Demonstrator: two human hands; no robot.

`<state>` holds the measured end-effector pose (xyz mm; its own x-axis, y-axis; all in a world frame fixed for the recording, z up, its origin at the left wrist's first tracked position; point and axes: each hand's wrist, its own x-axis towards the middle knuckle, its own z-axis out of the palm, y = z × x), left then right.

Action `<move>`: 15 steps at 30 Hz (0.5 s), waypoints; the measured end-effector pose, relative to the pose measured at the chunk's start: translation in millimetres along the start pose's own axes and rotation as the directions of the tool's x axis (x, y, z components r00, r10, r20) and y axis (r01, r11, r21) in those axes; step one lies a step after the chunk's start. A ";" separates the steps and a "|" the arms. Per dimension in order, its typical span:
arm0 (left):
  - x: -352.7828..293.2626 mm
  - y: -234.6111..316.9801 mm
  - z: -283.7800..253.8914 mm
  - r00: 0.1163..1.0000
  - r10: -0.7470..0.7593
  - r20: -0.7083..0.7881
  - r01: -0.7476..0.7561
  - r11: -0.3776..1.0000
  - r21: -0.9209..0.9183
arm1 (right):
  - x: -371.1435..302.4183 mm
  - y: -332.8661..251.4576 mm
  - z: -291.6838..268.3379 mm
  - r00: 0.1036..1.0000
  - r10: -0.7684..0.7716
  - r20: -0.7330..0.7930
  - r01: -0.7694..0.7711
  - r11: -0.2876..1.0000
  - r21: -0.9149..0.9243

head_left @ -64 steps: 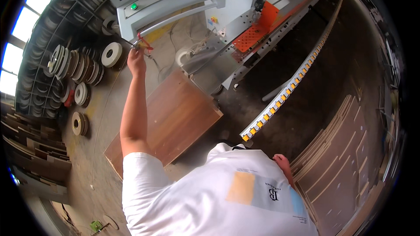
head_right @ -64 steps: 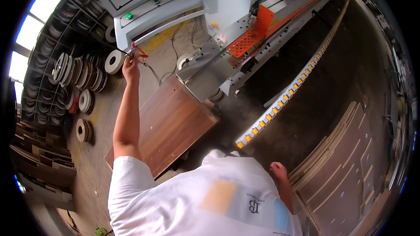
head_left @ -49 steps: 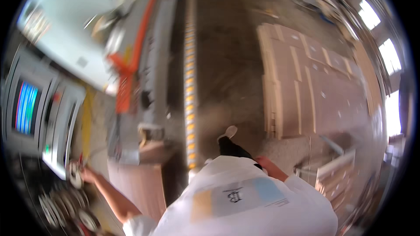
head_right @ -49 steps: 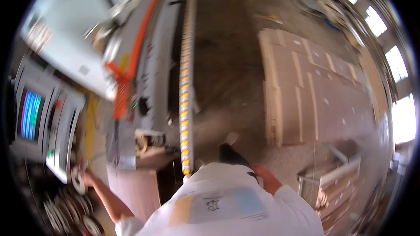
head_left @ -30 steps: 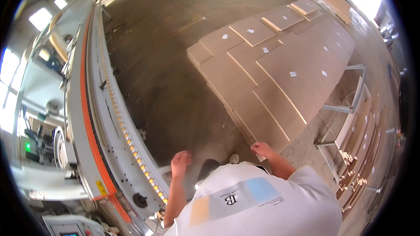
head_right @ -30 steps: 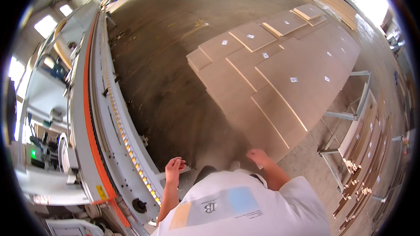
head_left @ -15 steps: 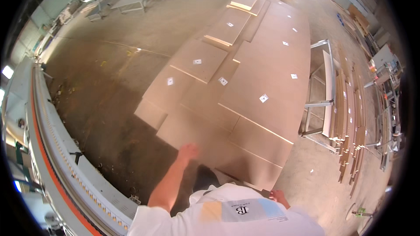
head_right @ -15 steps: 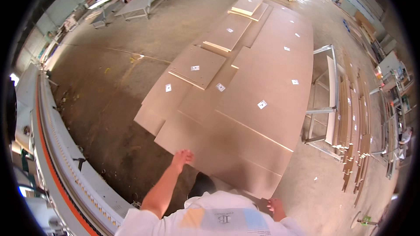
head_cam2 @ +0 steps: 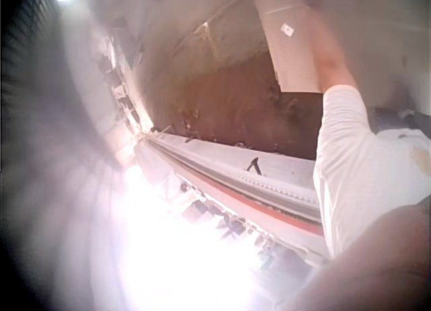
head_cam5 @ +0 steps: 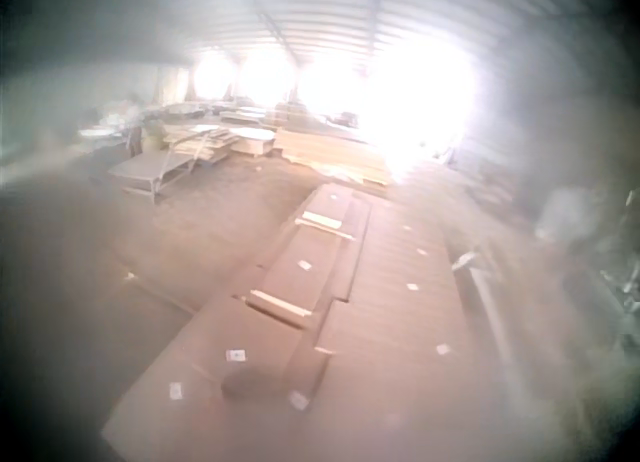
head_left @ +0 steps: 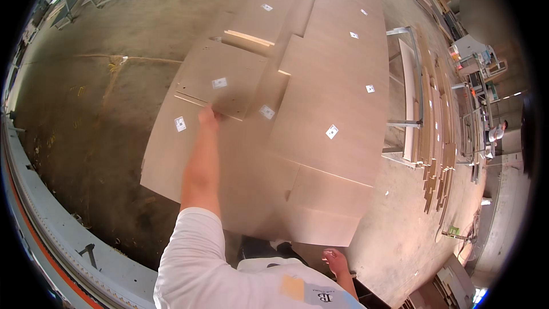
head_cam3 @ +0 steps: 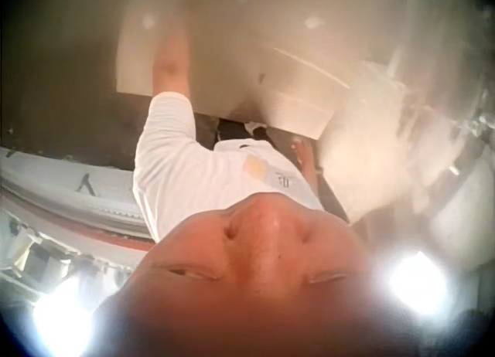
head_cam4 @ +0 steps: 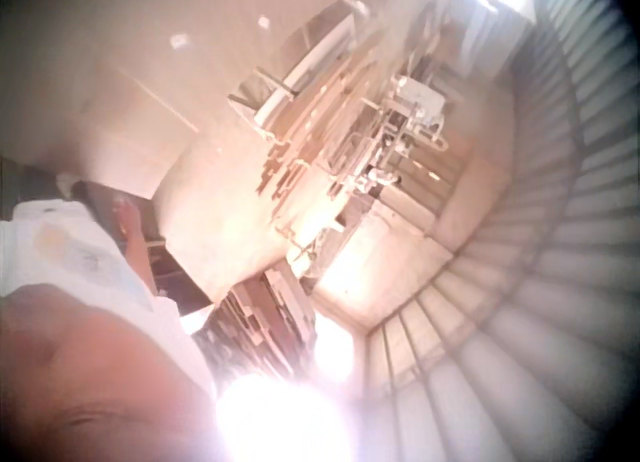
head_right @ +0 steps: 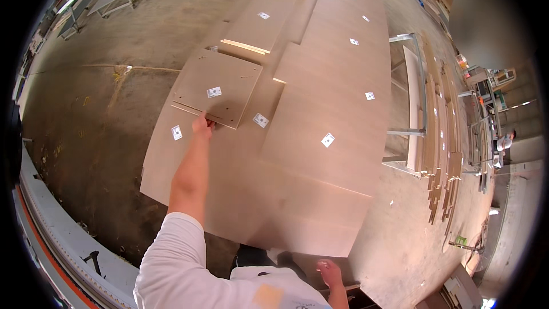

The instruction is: The person operates a panel processing machine, repeatedly picking up flat wooden boards from a stack, placing them onto the machine's conveyor, and pressing a control button. The person also walks across the workshop floor to retrieve a large panel from a stand and briefly interacts with a coworker.

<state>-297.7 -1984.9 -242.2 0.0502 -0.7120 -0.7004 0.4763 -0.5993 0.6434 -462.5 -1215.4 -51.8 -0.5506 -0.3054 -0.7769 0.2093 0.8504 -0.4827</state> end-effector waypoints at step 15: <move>-160.7 75.7 -42.9 0.957 0.284 0.049 -0.288 0.954 0.089 | -14.7 83.9 -43.8 0.983 0.182 0.006 -0.182 0.981 0.071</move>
<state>-232.1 -1900.1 -94.2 0.1409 -0.8699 -0.4726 0.3618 -0.3991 0.8425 -472.3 -1120.8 -63.1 -0.4983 -0.1484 -0.8542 0.3631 0.8589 -0.3610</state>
